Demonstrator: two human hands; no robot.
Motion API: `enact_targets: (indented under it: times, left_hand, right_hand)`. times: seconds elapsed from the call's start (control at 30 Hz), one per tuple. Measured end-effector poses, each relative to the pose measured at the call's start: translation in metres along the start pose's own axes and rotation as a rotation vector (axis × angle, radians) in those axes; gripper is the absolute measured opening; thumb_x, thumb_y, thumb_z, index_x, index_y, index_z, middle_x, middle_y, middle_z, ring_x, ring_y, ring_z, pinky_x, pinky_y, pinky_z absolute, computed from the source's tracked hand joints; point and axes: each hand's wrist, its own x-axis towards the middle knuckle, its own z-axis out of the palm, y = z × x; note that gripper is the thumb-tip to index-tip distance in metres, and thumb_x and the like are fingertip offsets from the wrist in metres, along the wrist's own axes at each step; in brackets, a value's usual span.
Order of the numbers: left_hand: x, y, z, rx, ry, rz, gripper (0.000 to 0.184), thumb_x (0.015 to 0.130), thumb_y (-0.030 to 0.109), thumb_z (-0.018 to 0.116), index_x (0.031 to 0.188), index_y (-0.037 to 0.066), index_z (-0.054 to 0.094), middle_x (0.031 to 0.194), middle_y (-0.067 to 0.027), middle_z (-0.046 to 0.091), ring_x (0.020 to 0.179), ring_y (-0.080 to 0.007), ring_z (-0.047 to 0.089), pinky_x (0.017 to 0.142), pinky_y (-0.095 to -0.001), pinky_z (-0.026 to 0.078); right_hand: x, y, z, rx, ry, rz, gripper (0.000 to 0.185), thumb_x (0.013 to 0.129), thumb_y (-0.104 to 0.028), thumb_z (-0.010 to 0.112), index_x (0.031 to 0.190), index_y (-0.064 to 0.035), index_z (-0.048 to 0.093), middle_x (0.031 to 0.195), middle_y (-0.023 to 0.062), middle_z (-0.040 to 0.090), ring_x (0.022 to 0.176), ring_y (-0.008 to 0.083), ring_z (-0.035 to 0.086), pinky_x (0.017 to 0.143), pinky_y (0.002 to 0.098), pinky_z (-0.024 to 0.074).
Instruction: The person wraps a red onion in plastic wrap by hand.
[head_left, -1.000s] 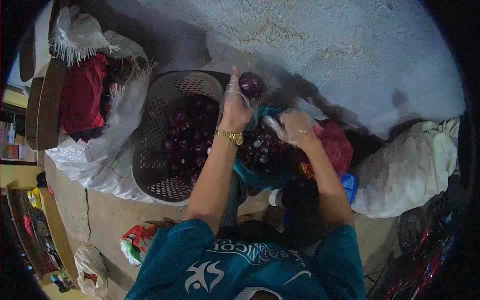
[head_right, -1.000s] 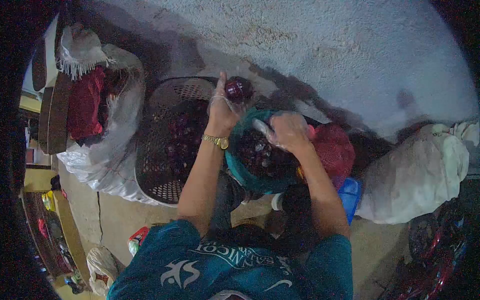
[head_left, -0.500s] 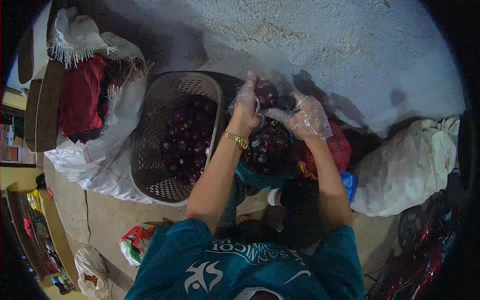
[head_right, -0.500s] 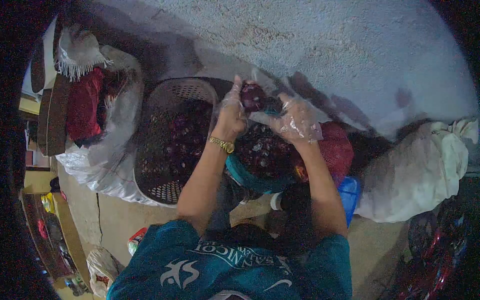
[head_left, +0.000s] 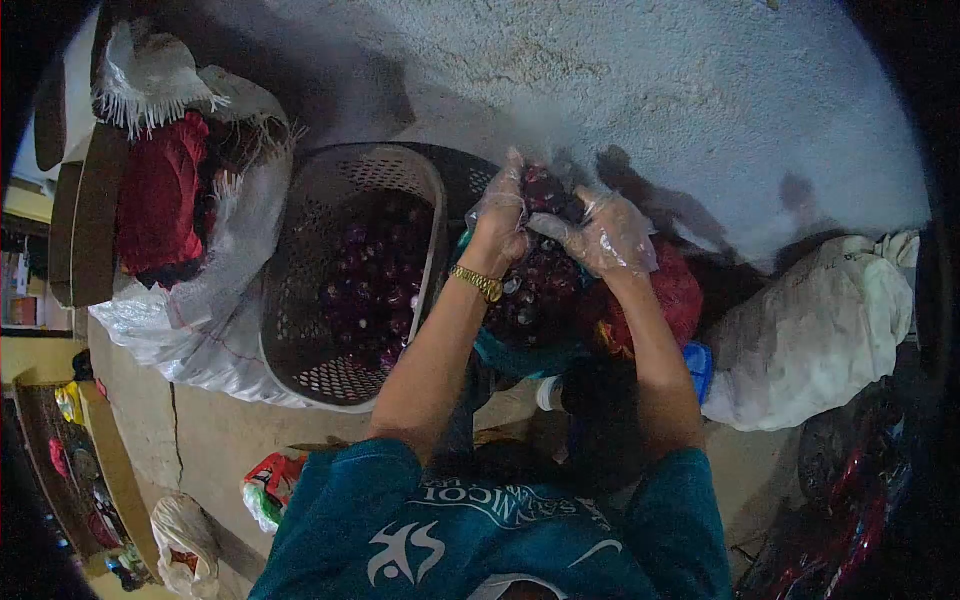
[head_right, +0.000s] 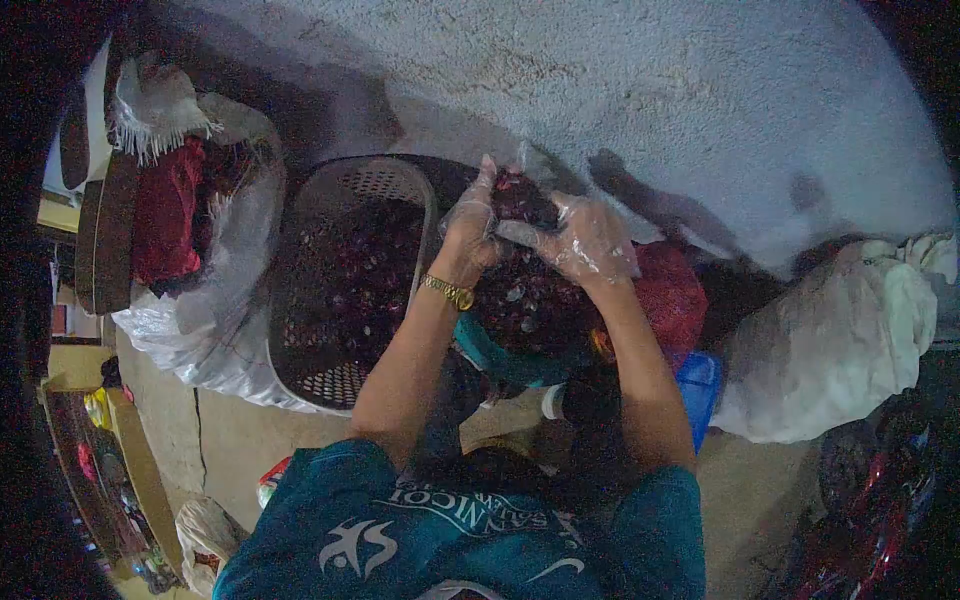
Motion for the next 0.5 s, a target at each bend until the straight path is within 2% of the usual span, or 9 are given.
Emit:
enact_targets:
  times: [0.2,0.27,0.33,0.37,0.43,0.5]
  left_hand:
    - [-0.001,0.002,-0.001,-0.003,-0.001,0.035,0.040,0.093,0.042,0.049,0.106,0.005,0.059,0.100,-0.0072,0.062,0.088,-0.0186,0.060,0.075,-0.0323,0.050]
    - [-0.003,0.007,0.002,-0.015,-0.055,0.004,0.034,0.088,0.036,0.059,0.105,0.006,0.059,0.100,-0.0058,0.062,0.089,-0.0186,0.059,0.080,-0.0333,0.050]
    - [-0.012,0.015,0.006,-0.007,-0.097,-0.021,0.034,0.087,0.035,0.062,0.105,0.006,0.060,0.100,-0.0055,0.062,0.090,-0.0181,0.059,0.081,-0.0330,0.049]
    - [-0.014,0.017,0.007,0.000,-0.140,-0.046,0.034,0.085,0.034,0.064,0.105,0.006,0.061,0.100,-0.0051,0.062,0.091,-0.0175,0.059,0.082,-0.0327,0.048]
    - [-0.006,0.009,0.002,0.025,-0.110,-0.051,0.032,0.084,0.031,0.064,0.105,0.007,0.061,0.100,-0.0041,0.062,0.091,-0.0169,0.057,0.083,-0.0318,0.047]
    - [-0.003,0.005,-0.001,0.052,-0.078,-0.057,0.030,0.084,0.029,0.064,0.105,0.008,0.061,0.099,-0.0030,0.062,0.090,-0.0162,0.056,0.083,-0.0308,0.045]
  right_hand:
    - [-0.001,0.000,0.000,0.124,-0.111,0.105,0.062,0.069,-0.064,0.065,0.085,-0.0039,0.067,0.073,0.0200,0.065,0.070,0.0391,0.063,0.063,0.0438,0.0484]
    - [-0.003,0.018,0.013,0.192,-0.119,0.099,0.064,0.070,-0.064,0.065,0.084,-0.0022,0.067,0.073,0.0199,0.065,0.070,0.0391,0.063,0.063,0.0438,0.0480]
    - [-0.004,0.037,0.029,0.128,0.128,-0.092,0.065,0.072,-0.064,0.063,0.081,0.0006,0.066,0.072,0.0205,0.064,0.069,0.0378,0.063,0.062,0.0427,0.0473]
    - [-0.004,0.040,0.032,0.127,0.129,-0.092,0.065,0.072,-0.064,0.063,0.081,0.0006,0.066,0.072,0.0205,0.064,0.069,0.0378,0.063,0.062,0.0427,0.0473]
    - [-0.003,0.036,0.031,0.206,0.009,0.014,0.063,0.073,-0.062,0.062,0.083,0.0010,0.066,0.072,0.0216,0.064,0.069,0.0385,0.063,0.063,0.0430,0.0468]
    - [-0.005,0.021,0.014,0.254,-0.018,0.004,0.063,0.074,-0.061,0.062,0.082,0.0009,0.066,0.072,0.0221,0.063,0.070,0.0394,0.063,0.062,0.0438,0.0466]
